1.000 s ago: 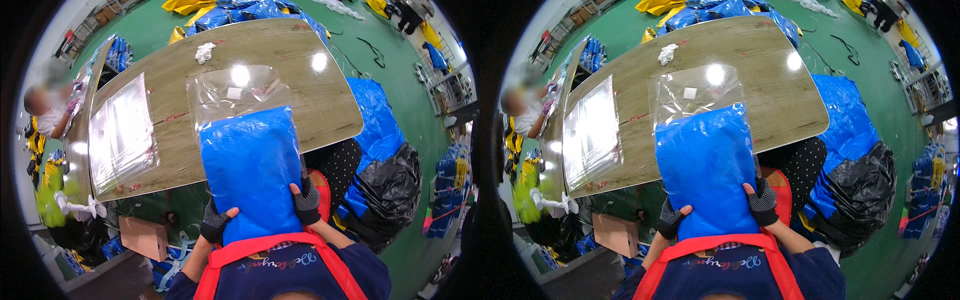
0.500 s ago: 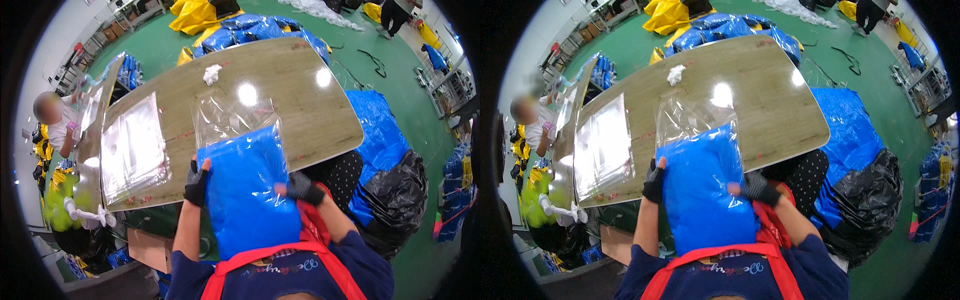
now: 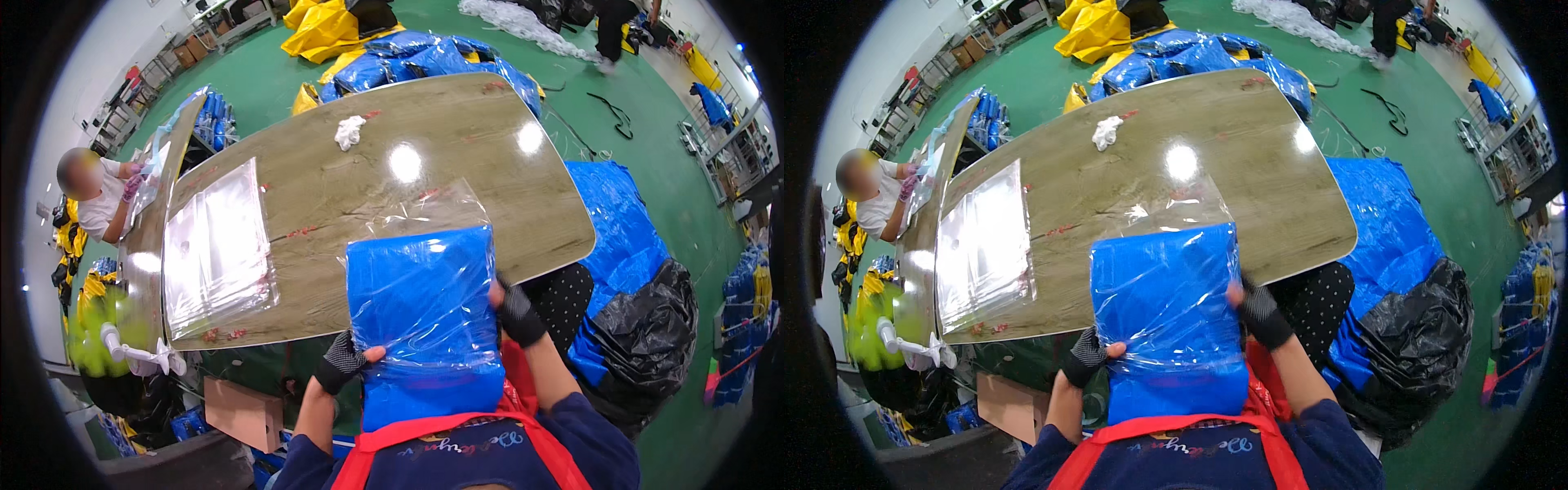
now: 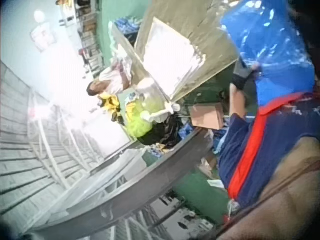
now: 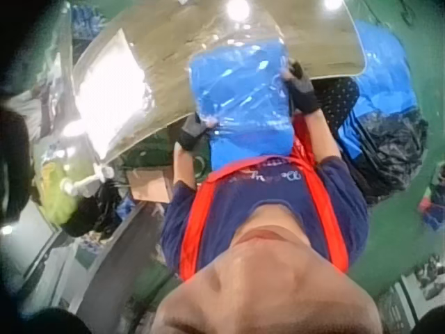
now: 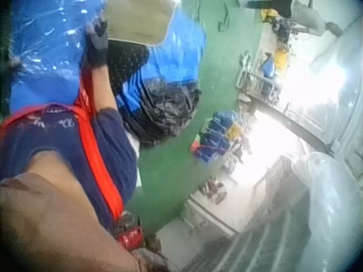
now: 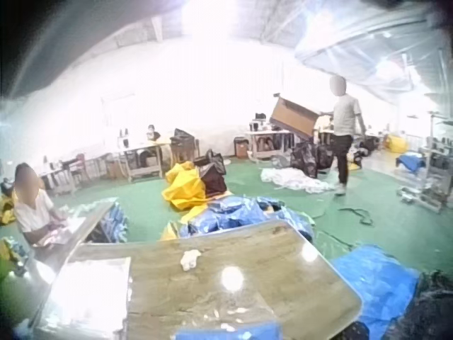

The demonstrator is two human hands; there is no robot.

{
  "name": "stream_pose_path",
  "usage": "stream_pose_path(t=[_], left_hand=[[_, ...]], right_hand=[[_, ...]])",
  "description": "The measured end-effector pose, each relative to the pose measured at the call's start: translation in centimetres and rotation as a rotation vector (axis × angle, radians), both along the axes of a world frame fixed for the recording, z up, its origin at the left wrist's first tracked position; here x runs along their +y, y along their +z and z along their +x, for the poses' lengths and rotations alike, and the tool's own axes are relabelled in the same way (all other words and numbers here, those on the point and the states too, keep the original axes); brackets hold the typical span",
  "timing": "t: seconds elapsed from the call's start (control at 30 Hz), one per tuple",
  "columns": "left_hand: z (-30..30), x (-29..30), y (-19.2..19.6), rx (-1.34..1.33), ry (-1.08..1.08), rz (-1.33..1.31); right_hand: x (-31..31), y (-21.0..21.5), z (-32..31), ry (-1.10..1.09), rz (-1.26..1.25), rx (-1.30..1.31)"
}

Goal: The person folds a large blue and black tarp on a table, then places it into a clear plastic bag. They repeat this process with another tarp. The person wears gloves and works at a table in a factory setting.

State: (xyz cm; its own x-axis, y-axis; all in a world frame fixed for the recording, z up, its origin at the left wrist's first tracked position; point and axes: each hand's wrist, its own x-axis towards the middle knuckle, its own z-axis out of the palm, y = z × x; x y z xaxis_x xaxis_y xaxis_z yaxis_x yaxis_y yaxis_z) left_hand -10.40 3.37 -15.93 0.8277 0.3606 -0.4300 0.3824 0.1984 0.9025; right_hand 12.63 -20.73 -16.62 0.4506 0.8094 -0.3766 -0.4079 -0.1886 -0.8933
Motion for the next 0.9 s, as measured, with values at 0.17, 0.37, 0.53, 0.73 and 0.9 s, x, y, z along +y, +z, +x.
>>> stream_pose_path(t=[0.17, 0.37, 0.53, 0.73, 0.9], left_hand=[[1.0, 4.6, -3.3, -0.242, 0.323, -0.247], [3.4, -1.8, 0.3, -0.11, 0.07, -0.057], [-6.6, -3.2, -5.8, -0.108, 0.033, -0.246], [-5.5, -4.9, -6.0, -0.068, 0.071, -0.018], [-1.1, -4.6, -3.9, -0.145, 0.229, -0.066]], right_hand=[[0.5, 1.2, -1.3, 0.532, -0.24, -0.213], [1.9, 3.6, 1.3, -0.331, 0.055, 0.232], [-5.4, -4.6, -6.5, 0.094, -0.079, 0.094], [-7.7, 1.0, -7.8, 0.087, -0.028, -0.025], [-6.1, 1.8, -5.3, -0.35, 0.2, 0.128]])
